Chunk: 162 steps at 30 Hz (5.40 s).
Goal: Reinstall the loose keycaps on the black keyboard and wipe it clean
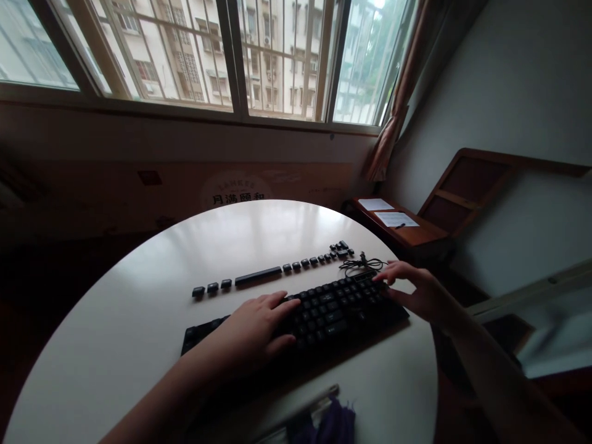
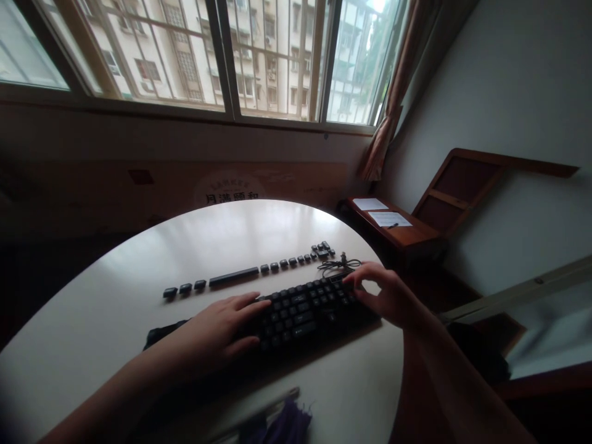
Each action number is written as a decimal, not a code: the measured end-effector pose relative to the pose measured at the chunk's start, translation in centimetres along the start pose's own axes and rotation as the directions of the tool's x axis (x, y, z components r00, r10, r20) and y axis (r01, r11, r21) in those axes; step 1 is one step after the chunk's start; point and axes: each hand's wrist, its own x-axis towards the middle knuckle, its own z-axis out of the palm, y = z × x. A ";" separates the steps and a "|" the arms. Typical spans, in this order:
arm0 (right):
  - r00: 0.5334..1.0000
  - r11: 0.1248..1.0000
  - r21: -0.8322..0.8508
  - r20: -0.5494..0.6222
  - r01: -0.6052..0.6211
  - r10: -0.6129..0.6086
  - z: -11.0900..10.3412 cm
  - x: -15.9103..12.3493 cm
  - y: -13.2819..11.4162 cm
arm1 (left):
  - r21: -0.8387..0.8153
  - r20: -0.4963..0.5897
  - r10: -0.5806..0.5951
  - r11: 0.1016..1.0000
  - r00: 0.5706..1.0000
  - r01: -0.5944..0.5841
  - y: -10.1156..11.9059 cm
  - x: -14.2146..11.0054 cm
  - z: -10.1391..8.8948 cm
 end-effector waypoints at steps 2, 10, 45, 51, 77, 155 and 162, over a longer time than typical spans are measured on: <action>0.994 0.993 0.032 0.012 -0.112 0.111 0.4 -2.7 0.7 | -0.003 -0.010 0.001 1.000 1.000 -0.001 -0.2 0.1 0.2; 0.994 0.994 -0.030 -0.020 -0.106 0.106 1.7 -5.2 1.1 | -0.009 -0.020 -0.002 1.000 1.000 0.001 -0.2 0.4 0.4; 0.960 0.910 -0.326 -0.196 -0.257 0.200 4.3 -6.1 -2.5 | 0.048 0.012 0.000 0.999 1.000 0.000 0.2 0.5 0.2; 0.878 0.896 -0.148 -0.318 -0.418 0.358 4.8 -6.8 -2.5 | 0.036 0.011 -0.003 0.999 1.000 0.003 0.2 0.4 0.1; 0.983 0.720 -0.673 -0.065 -0.171 0.172 4.2 -5.5 -4.7 | 0.021 0.020 -0.013 1.000 1.000 0.013 0.3 0.3 0.1; 0.794 0.935 -0.311 0.606 0.173 0.054 -3.5 6.0 -0.4 | 0.034 0.021 -0.012 0.999 1.000 0.011 0.3 0.1 0.1; 0.783 0.949 -0.301 0.611 0.090 0.119 -3.6 1.6 -0.1 | 0.028 -0.007 0.000 1.000 1.000 0.000 0.2 0.2 0.3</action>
